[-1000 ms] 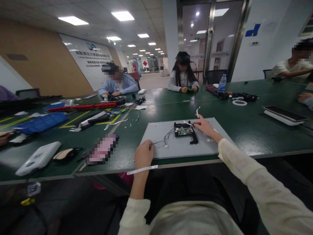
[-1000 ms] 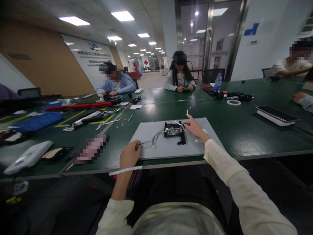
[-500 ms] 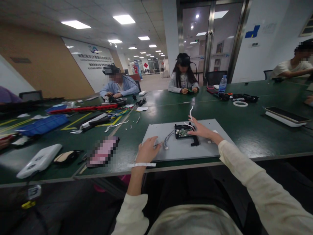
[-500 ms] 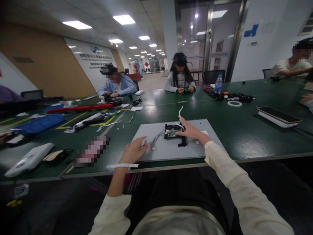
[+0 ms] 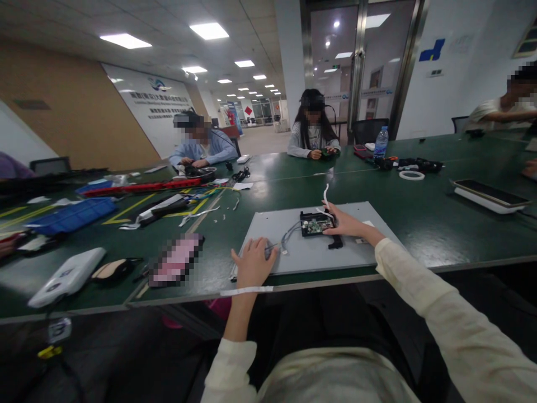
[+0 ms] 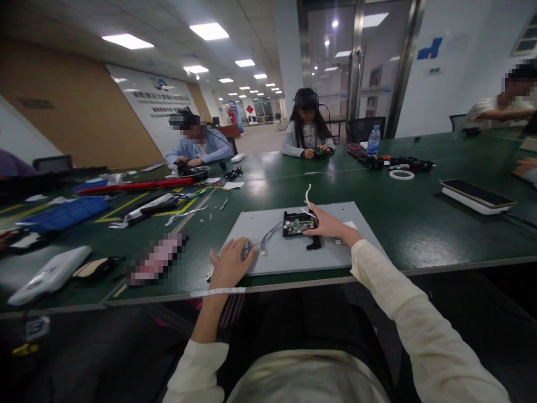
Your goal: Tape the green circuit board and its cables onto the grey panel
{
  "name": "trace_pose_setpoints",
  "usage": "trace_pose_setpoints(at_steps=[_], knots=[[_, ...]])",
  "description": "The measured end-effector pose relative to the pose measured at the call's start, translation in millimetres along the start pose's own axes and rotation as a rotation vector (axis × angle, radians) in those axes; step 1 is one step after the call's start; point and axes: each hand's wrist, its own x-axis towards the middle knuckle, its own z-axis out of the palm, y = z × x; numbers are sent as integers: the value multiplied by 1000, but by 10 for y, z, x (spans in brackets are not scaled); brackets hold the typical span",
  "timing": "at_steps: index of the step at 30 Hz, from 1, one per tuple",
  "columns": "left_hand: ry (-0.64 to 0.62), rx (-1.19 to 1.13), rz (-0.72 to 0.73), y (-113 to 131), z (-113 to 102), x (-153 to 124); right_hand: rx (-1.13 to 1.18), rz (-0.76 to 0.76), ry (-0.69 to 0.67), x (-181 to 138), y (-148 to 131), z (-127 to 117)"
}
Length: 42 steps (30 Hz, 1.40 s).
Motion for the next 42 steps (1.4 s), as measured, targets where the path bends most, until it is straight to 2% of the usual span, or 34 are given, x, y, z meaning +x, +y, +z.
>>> trace_pose_setpoints(at_steps=[4,6,9,13,16,21,25,32,42], knots=[[14,4,50,133,-77,66,25,-6,12,9,6,14],[17,-18,122,312,-115,149,93,13,36,25,30,16],[45,-87,286,685,-106,366,208,98,139,53,89,7],[-21,-169,378,1142,62,770,213,230,309,57,172,-31],[-95,-194,378,1300,259,1018,198,331,396,33,206,-58],[-174,-203,362,1283,569,1156,156,380,405,7,192,-65],[-216,-192,367,1242,696,1162,132,371,385,4,120,-59],[-234,-177,386,1232,731,1175,158,367,391,-4,50,-60],[-249,-199,417,1212,737,1212,137,331,354,5,147,-48]])
